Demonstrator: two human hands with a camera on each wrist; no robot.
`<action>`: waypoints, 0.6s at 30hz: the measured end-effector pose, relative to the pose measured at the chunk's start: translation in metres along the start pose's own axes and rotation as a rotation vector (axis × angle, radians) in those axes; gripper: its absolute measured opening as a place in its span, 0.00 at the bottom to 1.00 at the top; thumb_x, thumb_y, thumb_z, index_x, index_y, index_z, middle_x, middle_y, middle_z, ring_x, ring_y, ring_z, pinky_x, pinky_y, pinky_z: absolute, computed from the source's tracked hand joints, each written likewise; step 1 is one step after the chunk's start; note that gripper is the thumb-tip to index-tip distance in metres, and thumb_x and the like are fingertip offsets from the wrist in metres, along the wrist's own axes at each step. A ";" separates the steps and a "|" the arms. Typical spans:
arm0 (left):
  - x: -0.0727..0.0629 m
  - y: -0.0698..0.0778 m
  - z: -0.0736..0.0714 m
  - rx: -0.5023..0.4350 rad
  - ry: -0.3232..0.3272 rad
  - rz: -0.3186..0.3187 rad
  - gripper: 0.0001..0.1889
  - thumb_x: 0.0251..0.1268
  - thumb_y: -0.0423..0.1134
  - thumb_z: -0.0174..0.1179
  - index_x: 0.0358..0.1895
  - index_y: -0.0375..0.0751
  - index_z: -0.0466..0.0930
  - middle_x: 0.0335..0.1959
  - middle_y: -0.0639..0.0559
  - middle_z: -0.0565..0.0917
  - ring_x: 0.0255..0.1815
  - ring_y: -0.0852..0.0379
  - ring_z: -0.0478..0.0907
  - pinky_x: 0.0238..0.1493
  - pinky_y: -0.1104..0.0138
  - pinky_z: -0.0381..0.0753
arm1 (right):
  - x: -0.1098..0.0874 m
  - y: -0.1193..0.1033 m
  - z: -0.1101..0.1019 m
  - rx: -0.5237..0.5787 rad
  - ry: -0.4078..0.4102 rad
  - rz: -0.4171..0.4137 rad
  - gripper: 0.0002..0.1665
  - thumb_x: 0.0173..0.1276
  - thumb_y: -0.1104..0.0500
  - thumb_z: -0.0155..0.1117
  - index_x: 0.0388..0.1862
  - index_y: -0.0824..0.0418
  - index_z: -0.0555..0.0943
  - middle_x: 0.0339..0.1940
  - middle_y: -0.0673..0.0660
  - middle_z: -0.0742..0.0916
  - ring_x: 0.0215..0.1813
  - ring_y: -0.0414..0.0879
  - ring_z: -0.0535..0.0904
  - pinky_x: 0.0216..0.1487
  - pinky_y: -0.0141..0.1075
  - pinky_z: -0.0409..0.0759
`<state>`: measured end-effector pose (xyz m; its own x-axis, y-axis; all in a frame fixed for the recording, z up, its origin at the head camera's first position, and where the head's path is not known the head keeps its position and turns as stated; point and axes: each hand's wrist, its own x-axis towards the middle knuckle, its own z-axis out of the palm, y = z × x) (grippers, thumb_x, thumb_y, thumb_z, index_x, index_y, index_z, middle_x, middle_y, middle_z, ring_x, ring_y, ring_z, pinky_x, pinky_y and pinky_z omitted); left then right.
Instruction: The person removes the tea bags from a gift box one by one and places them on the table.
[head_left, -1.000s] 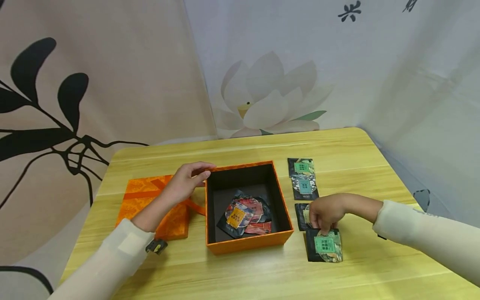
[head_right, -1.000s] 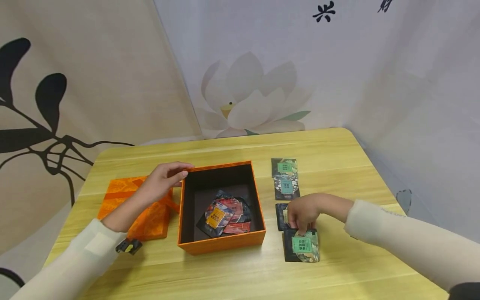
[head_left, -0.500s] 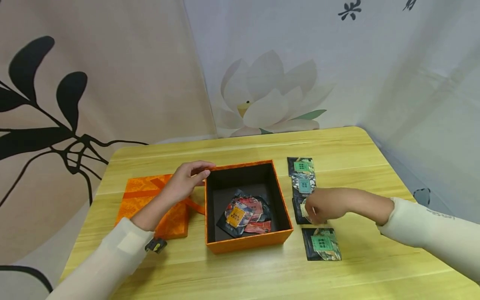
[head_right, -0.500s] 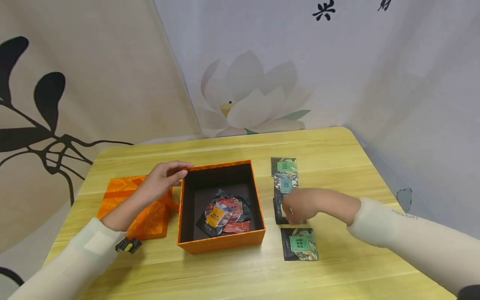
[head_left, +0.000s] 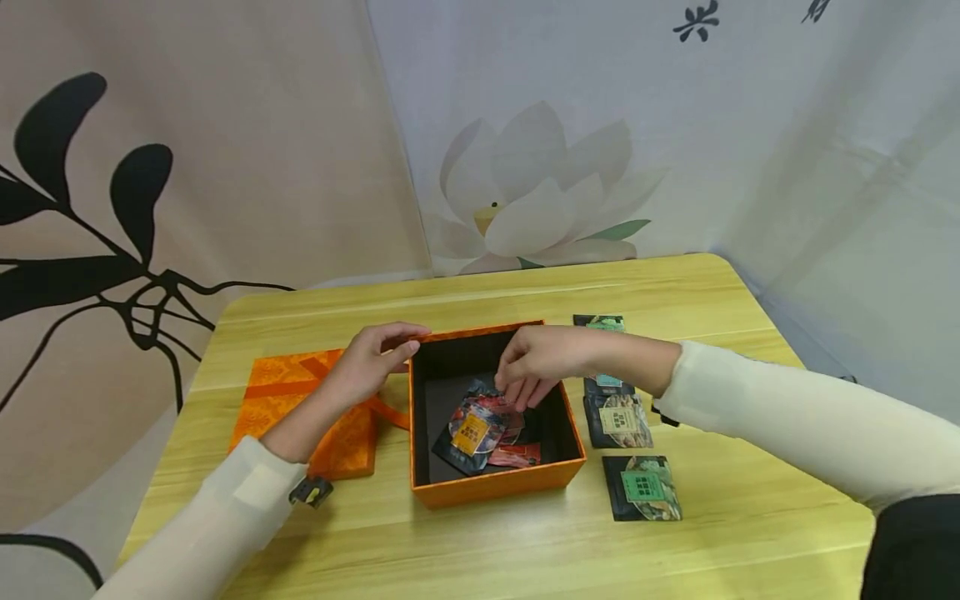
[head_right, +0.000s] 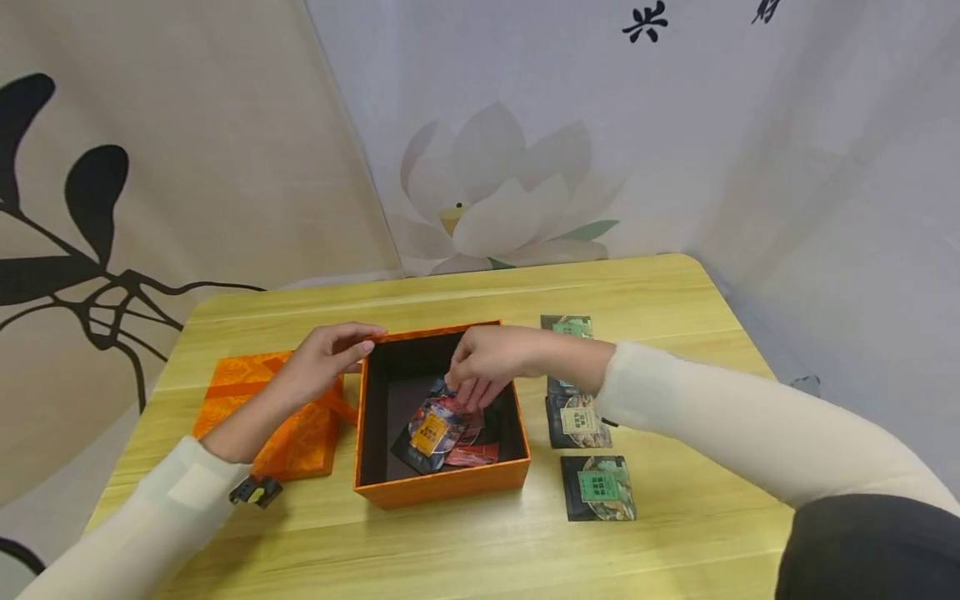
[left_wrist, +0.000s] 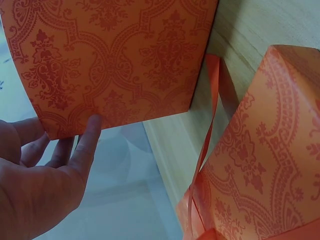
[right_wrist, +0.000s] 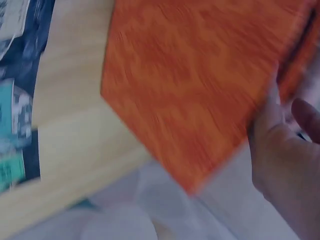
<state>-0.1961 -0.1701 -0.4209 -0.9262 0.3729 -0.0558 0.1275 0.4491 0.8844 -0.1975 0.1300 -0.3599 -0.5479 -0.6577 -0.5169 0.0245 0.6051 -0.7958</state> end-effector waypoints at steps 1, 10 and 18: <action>0.000 0.000 0.000 0.002 -0.001 0.002 0.18 0.82 0.36 0.54 0.68 0.38 0.78 0.66 0.38 0.79 0.64 0.38 0.78 0.58 0.48 0.84 | 0.010 0.001 0.003 0.012 -0.008 0.026 0.17 0.83 0.57 0.54 0.55 0.68 0.84 0.47 0.66 0.90 0.46 0.54 0.90 0.49 0.43 0.89; 0.001 -0.001 0.001 -0.004 -0.011 0.013 0.19 0.82 0.37 0.53 0.68 0.35 0.77 0.66 0.38 0.79 0.64 0.34 0.77 0.56 0.50 0.86 | 0.059 0.002 0.016 -0.001 0.015 0.160 0.39 0.81 0.37 0.51 0.64 0.72 0.79 0.51 0.67 0.89 0.53 0.59 0.88 0.55 0.48 0.87; 0.000 -0.001 -0.002 -0.004 -0.011 0.018 0.19 0.82 0.37 0.53 0.69 0.34 0.76 0.67 0.38 0.79 0.65 0.33 0.76 0.56 0.50 0.86 | 0.078 0.007 0.022 -0.003 0.014 0.192 0.48 0.79 0.29 0.45 0.63 0.73 0.79 0.51 0.68 0.88 0.52 0.58 0.88 0.55 0.50 0.87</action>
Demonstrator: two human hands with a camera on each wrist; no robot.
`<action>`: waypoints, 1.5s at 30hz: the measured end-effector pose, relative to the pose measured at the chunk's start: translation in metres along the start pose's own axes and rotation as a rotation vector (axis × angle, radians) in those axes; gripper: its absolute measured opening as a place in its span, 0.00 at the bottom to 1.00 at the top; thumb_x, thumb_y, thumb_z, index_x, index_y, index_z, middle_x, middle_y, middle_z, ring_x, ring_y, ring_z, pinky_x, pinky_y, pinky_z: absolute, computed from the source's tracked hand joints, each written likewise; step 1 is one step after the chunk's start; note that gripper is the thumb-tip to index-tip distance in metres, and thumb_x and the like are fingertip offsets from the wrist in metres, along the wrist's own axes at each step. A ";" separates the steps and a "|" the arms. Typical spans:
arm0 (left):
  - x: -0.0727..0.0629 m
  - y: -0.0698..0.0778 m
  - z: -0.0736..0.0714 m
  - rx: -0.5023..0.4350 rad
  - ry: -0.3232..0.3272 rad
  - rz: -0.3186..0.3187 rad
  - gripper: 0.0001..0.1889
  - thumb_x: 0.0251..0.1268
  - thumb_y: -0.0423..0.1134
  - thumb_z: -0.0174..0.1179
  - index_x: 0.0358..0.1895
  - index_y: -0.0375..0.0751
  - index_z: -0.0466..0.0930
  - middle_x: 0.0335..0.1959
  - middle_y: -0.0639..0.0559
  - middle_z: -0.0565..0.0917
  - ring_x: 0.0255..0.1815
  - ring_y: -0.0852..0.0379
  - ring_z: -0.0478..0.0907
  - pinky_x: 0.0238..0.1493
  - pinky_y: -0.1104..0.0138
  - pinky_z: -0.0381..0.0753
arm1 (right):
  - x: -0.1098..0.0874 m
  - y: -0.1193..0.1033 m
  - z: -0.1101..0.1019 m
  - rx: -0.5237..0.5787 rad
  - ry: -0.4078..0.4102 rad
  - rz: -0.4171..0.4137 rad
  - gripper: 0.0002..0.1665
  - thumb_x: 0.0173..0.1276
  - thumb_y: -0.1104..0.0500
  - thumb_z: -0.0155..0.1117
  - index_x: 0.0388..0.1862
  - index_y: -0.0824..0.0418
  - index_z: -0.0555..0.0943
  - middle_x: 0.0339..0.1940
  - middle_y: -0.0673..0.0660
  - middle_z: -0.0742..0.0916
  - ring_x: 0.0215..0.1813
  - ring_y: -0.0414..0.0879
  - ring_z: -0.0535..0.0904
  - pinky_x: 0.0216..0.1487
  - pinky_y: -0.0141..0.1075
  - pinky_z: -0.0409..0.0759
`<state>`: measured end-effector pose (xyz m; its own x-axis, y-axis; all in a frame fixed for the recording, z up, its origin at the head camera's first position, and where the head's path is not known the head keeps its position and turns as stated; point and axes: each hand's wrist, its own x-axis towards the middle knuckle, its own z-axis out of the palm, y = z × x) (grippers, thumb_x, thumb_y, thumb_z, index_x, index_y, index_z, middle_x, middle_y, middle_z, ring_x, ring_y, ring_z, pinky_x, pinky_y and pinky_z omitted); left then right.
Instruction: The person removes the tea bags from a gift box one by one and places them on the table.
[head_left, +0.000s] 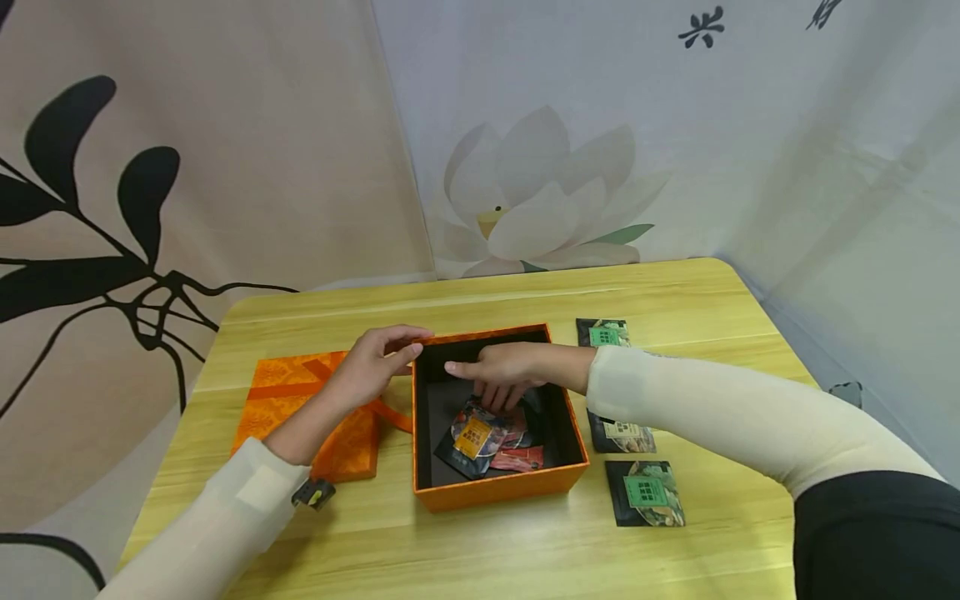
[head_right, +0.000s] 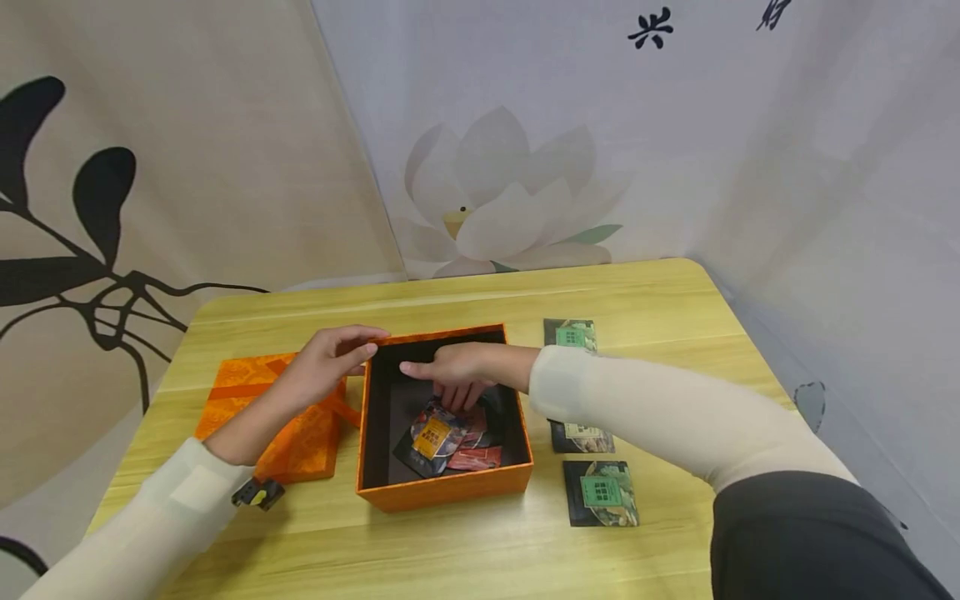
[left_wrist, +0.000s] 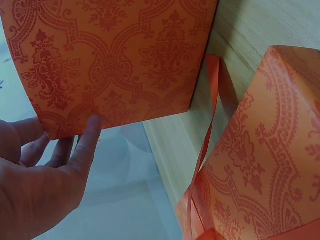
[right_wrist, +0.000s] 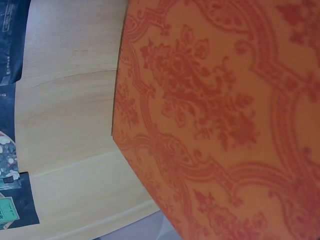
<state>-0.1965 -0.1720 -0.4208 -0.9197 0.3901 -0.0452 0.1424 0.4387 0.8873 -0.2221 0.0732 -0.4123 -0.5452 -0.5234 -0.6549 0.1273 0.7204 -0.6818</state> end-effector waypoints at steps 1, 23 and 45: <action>0.000 0.000 0.000 0.000 0.000 -0.001 0.19 0.82 0.37 0.53 0.69 0.34 0.76 0.67 0.38 0.78 0.66 0.33 0.76 0.56 0.50 0.86 | 0.001 0.000 0.000 -0.001 0.000 0.003 0.49 0.79 0.29 0.44 0.63 0.73 0.79 0.51 0.69 0.88 0.52 0.59 0.88 0.56 0.50 0.86; -0.001 0.001 0.001 0.008 -0.001 0.010 0.19 0.82 0.36 0.53 0.69 0.34 0.76 0.67 0.37 0.78 0.65 0.34 0.77 0.56 0.50 0.86 | 0.013 0.002 0.000 0.130 -0.039 0.094 0.53 0.78 0.26 0.39 0.57 0.75 0.82 0.43 0.69 0.90 0.47 0.63 0.89 0.52 0.54 0.87; -0.001 -0.001 0.000 0.010 0.003 0.014 0.18 0.82 0.35 0.53 0.67 0.34 0.78 0.65 0.36 0.79 0.63 0.36 0.78 0.55 0.50 0.86 | 0.017 -0.001 0.011 0.175 -0.106 0.100 0.39 0.84 0.38 0.46 0.60 0.72 0.81 0.48 0.69 0.88 0.47 0.61 0.88 0.53 0.56 0.87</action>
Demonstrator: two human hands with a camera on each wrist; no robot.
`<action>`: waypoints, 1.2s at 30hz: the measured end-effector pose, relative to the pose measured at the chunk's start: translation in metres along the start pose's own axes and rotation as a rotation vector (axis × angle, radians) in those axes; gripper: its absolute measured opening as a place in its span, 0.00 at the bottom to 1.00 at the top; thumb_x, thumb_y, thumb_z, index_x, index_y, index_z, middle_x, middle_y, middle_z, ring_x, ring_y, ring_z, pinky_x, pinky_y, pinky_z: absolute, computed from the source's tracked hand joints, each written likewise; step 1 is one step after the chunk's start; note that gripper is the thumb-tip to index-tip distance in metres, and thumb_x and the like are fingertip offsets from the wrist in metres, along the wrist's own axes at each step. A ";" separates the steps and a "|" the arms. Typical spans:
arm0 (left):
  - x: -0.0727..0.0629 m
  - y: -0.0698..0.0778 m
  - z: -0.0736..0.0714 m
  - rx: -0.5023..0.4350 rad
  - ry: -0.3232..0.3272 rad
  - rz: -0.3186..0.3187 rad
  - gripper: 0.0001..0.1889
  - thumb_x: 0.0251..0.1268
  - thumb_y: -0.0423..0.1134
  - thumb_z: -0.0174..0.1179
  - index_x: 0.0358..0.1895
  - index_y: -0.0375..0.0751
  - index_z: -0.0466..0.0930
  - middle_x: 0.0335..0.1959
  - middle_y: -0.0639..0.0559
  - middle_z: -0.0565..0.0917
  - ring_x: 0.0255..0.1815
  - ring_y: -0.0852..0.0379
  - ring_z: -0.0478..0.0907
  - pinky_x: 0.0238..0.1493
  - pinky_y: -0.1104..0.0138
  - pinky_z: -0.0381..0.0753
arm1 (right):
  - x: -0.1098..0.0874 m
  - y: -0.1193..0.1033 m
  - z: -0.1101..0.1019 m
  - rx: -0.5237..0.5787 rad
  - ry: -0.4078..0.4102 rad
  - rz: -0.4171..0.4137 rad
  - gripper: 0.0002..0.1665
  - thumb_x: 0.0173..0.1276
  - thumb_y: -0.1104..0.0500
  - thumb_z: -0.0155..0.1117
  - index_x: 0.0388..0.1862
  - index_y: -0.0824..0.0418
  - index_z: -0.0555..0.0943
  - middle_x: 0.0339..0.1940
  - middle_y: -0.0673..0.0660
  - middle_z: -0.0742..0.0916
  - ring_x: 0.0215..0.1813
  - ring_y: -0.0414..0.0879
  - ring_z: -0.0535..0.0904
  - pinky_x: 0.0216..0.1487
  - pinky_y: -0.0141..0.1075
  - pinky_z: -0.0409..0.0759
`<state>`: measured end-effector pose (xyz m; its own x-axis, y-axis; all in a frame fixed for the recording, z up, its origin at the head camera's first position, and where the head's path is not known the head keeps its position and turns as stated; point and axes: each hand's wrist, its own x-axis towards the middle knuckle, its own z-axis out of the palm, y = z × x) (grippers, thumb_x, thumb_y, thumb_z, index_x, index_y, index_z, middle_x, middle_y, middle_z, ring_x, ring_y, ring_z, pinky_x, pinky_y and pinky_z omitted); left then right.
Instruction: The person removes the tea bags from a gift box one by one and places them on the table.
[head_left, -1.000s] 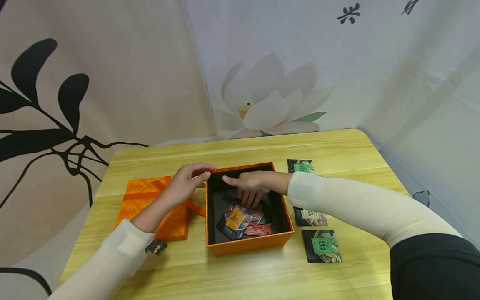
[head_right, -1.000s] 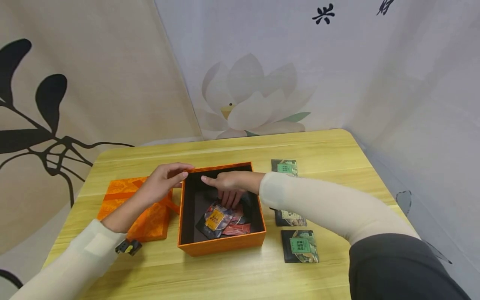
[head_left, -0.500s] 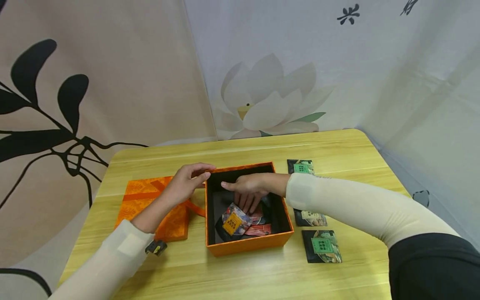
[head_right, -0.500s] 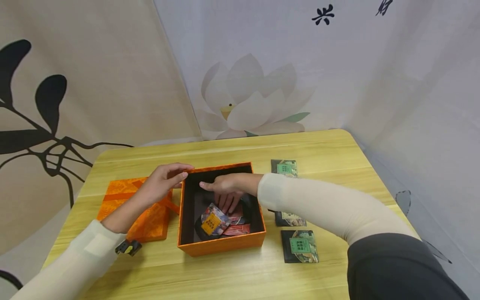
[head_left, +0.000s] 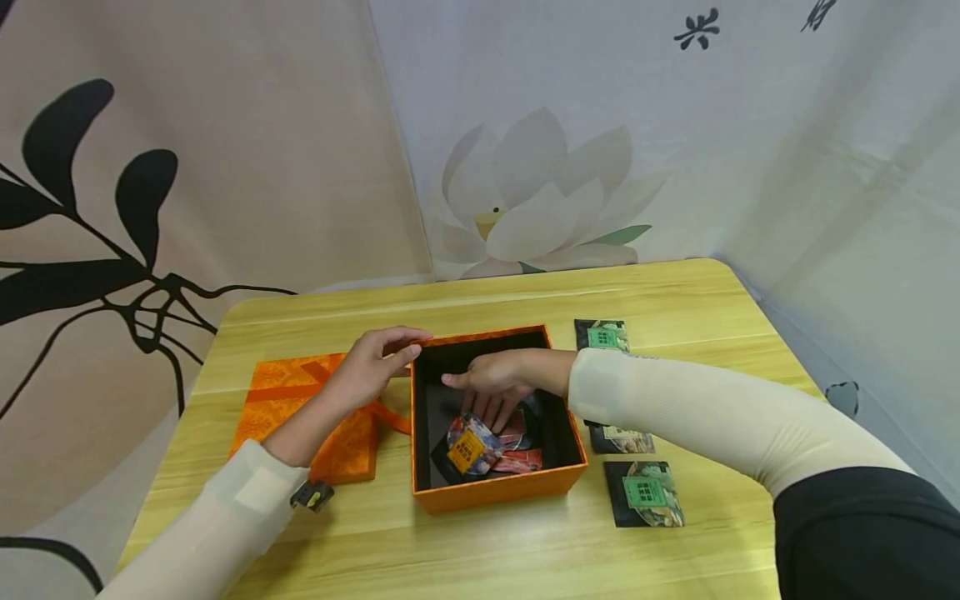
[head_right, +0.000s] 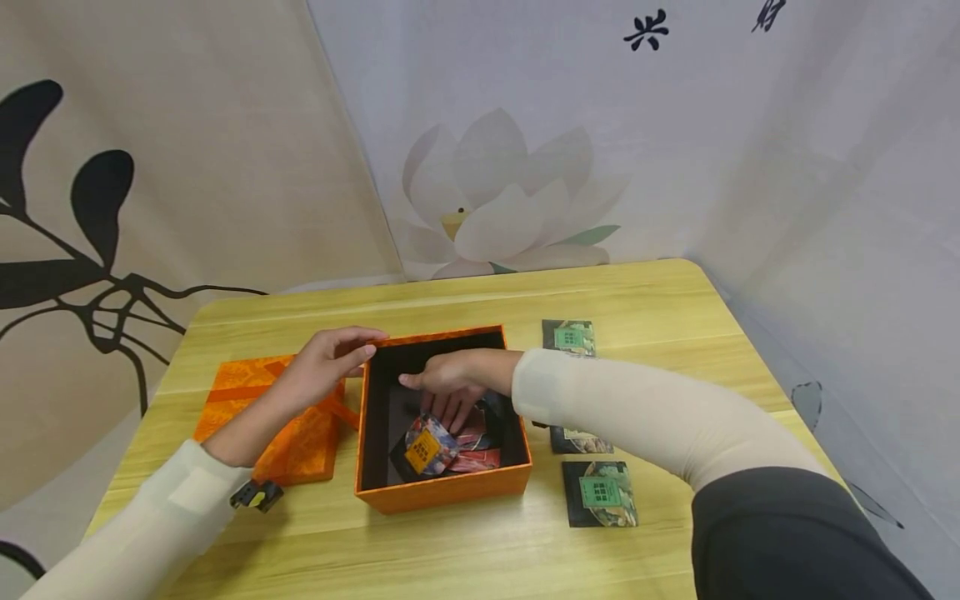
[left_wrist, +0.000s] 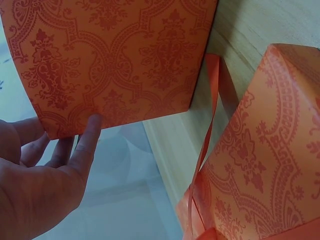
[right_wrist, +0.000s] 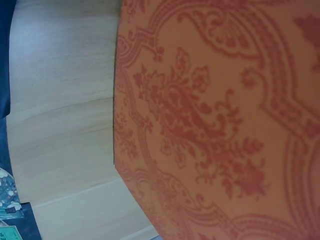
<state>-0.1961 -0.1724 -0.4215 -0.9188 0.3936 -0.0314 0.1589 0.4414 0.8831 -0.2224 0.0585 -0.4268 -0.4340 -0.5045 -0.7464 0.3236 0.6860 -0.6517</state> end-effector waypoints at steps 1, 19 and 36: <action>0.000 0.000 0.000 0.002 -0.001 0.002 0.18 0.82 0.35 0.53 0.67 0.34 0.78 0.65 0.36 0.79 0.63 0.36 0.78 0.55 0.50 0.86 | 0.000 0.000 0.000 0.004 -0.007 0.002 0.38 0.84 0.38 0.46 0.61 0.72 0.80 0.48 0.70 0.88 0.47 0.62 0.88 0.53 0.56 0.86; 0.000 0.003 0.001 -0.002 0.005 -0.015 0.17 0.82 0.35 0.53 0.67 0.37 0.78 0.65 0.38 0.80 0.62 0.38 0.79 0.55 0.50 0.86 | 0.003 0.000 0.009 -0.099 -0.107 -0.023 0.09 0.75 0.69 0.63 0.49 0.70 0.86 0.39 0.62 0.91 0.40 0.53 0.90 0.48 0.47 0.89; -0.001 0.002 0.001 0.005 0.005 -0.011 0.18 0.82 0.35 0.52 0.68 0.35 0.77 0.65 0.37 0.79 0.62 0.37 0.78 0.56 0.51 0.86 | -0.013 0.003 0.000 -0.129 -0.063 -0.074 0.10 0.74 0.70 0.63 0.52 0.66 0.85 0.43 0.62 0.89 0.39 0.50 0.88 0.39 0.39 0.90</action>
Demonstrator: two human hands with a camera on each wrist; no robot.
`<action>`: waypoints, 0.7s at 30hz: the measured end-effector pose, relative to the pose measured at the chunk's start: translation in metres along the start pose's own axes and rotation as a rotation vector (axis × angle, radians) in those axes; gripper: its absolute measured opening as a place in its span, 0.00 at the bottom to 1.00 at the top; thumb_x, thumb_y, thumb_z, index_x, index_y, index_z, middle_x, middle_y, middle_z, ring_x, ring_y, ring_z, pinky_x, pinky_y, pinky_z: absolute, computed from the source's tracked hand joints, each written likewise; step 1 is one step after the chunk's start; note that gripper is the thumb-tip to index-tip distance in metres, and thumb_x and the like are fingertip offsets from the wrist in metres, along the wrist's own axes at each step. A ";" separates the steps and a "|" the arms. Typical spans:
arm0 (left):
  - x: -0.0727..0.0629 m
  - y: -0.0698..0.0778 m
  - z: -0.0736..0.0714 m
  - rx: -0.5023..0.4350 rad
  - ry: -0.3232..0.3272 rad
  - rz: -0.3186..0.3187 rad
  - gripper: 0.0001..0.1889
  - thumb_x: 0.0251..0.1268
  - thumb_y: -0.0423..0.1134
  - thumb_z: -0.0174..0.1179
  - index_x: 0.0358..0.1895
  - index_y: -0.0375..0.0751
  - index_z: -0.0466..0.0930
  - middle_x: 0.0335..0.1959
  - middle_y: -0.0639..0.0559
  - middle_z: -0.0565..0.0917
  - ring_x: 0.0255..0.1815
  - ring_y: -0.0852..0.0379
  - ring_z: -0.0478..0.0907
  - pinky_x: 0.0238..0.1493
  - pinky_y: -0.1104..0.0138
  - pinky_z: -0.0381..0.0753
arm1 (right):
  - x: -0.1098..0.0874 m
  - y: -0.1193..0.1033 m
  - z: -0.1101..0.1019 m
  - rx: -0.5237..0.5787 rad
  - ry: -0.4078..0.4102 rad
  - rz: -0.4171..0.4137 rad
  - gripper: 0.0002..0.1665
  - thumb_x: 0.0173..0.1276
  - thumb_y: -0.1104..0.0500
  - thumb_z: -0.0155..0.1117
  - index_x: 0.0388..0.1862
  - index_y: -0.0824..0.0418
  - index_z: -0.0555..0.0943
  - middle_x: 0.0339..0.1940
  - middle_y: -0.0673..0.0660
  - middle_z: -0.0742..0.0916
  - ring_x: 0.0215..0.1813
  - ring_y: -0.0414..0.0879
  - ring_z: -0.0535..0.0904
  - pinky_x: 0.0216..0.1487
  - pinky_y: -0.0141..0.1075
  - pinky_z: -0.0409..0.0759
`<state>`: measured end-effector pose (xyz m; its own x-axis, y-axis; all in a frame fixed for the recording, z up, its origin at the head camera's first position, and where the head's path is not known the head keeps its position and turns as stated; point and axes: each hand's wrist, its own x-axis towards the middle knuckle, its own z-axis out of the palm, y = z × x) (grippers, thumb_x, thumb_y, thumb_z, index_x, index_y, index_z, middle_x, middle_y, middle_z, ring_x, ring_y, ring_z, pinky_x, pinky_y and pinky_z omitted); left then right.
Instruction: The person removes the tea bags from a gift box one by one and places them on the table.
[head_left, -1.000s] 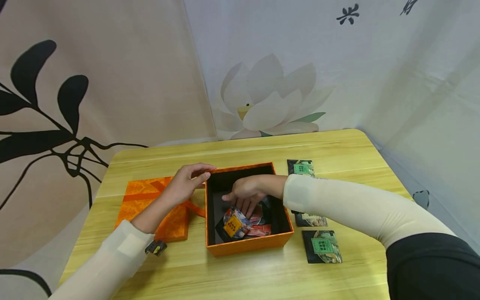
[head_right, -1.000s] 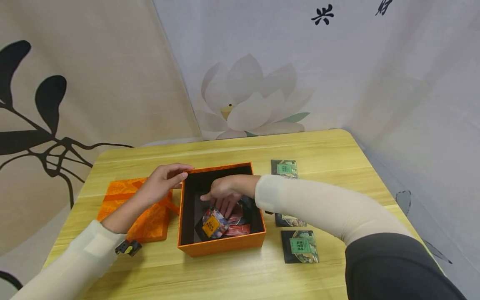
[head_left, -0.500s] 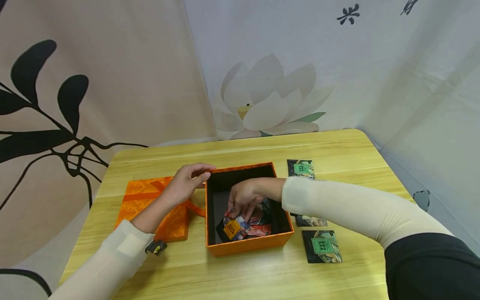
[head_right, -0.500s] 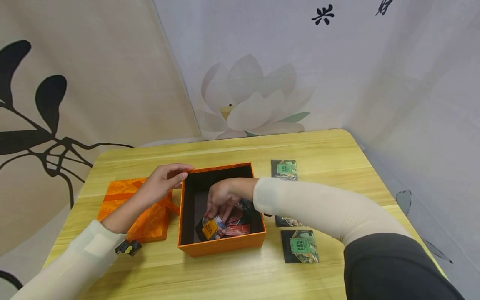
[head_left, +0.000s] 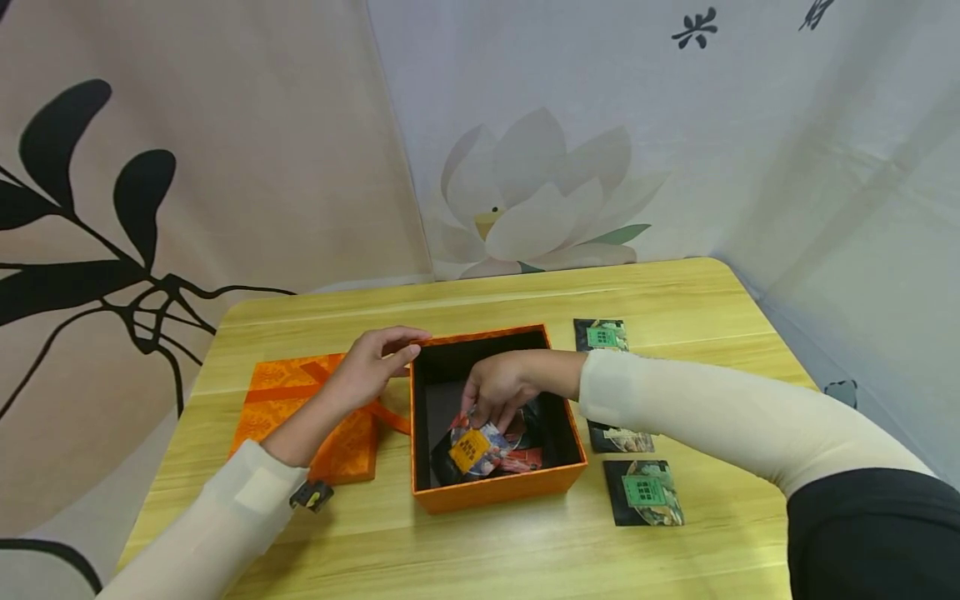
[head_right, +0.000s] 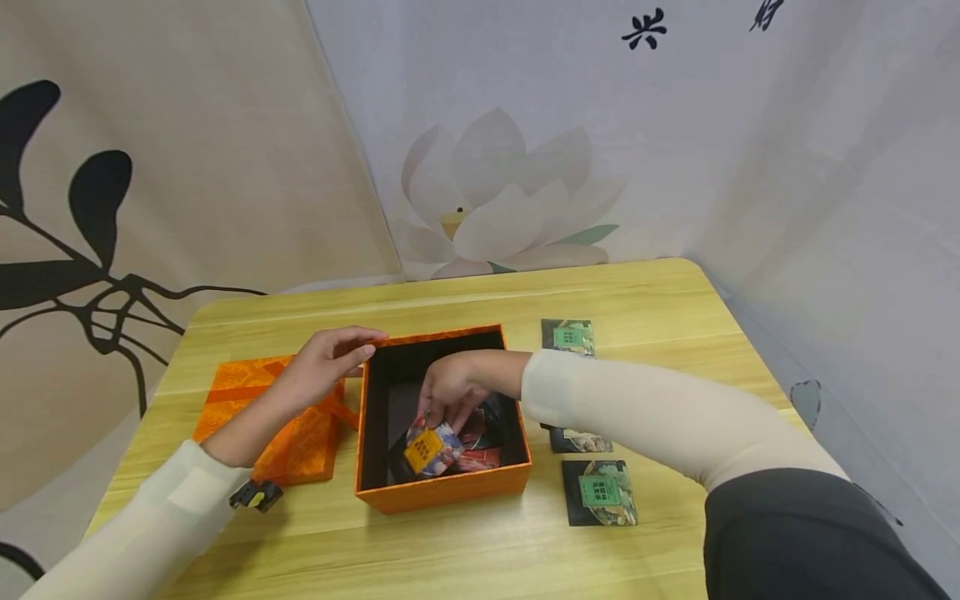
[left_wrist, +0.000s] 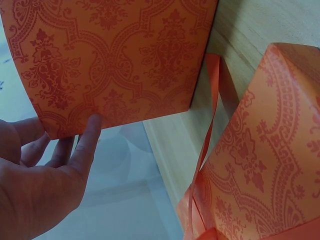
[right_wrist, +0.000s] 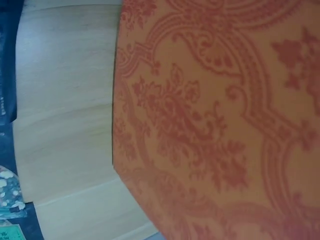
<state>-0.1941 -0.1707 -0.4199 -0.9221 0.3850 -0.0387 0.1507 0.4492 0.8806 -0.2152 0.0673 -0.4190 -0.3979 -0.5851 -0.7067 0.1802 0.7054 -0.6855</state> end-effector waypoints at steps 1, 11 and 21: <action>0.000 0.000 0.000 0.000 0.000 -0.001 0.18 0.82 0.36 0.52 0.68 0.35 0.77 0.65 0.36 0.79 0.62 0.37 0.78 0.56 0.51 0.86 | -0.003 0.000 -0.001 0.001 0.007 -0.002 0.10 0.74 0.69 0.63 0.51 0.65 0.85 0.43 0.62 0.89 0.40 0.50 0.88 0.39 0.39 0.89; 0.001 0.000 -0.001 -0.002 0.001 -0.005 0.18 0.82 0.35 0.53 0.68 0.35 0.78 0.65 0.38 0.80 0.62 0.38 0.79 0.56 0.50 0.86 | -0.039 -0.003 -0.021 0.067 0.055 -0.048 0.11 0.74 0.69 0.65 0.52 0.64 0.85 0.45 0.63 0.88 0.41 0.52 0.89 0.41 0.40 0.90; 0.002 -0.002 -0.001 -0.003 0.003 0.001 0.18 0.82 0.34 0.53 0.68 0.35 0.78 0.65 0.36 0.80 0.62 0.37 0.79 0.56 0.50 0.86 | -0.094 0.009 -0.061 0.201 0.088 -0.163 0.16 0.77 0.68 0.61 0.61 0.69 0.80 0.46 0.64 0.86 0.36 0.47 0.83 0.38 0.35 0.87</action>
<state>-0.1965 -0.1719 -0.4217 -0.9230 0.3830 -0.0364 0.1502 0.4461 0.8823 -0.2308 0.1528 -0.3486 -0.5117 -0.6408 -0.5724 0.2787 0.5064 -0.8160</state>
